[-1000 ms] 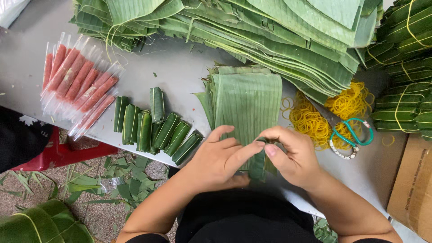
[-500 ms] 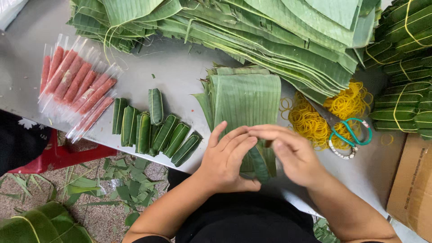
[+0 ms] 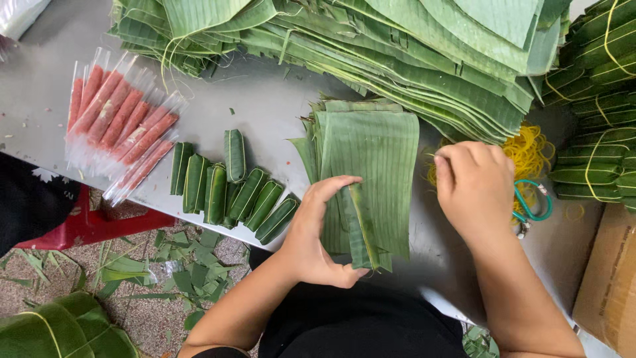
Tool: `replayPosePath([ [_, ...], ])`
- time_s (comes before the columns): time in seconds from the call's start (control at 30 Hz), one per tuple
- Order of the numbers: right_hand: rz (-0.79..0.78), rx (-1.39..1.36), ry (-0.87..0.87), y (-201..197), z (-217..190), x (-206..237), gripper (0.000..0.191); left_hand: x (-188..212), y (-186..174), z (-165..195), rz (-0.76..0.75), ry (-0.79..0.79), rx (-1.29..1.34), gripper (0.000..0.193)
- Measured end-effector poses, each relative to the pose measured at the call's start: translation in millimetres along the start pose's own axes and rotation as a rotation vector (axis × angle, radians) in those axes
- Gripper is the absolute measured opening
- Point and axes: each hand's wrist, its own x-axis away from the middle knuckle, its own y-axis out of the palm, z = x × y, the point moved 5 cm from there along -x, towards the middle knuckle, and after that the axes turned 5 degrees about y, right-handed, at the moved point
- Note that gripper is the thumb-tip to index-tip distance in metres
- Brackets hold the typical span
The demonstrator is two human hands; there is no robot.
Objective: The person folds banana leaves, places a cylindrical pink food item inside, rolls the leaf into a tight cylinder, and secures it with a yellow rubber band. This is repeated multiple times, with finished bundles placed on the table.
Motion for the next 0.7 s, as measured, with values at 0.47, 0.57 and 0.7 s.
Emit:
replayPosePath([
  [0.47,-0.61,-1.983,0.702,37.7,-18.4,50.5,0.014,-21.5,25.0,-3.0,-0.29,0.049,0.36,0.103],
  [0.57,-0.681,-1.71,0.49,21.5,-18.2,59.1,0.013,-26.5,20.6,-4.3,-0.313,0.308,-0.329,0.109],
  [0.7,-0.669,-1.095,-0.068,-3.5,-47.6,56.6,0.015,-31.1,-5.7,-29.3,-0.097,0.069,-0.28,0.112],
])
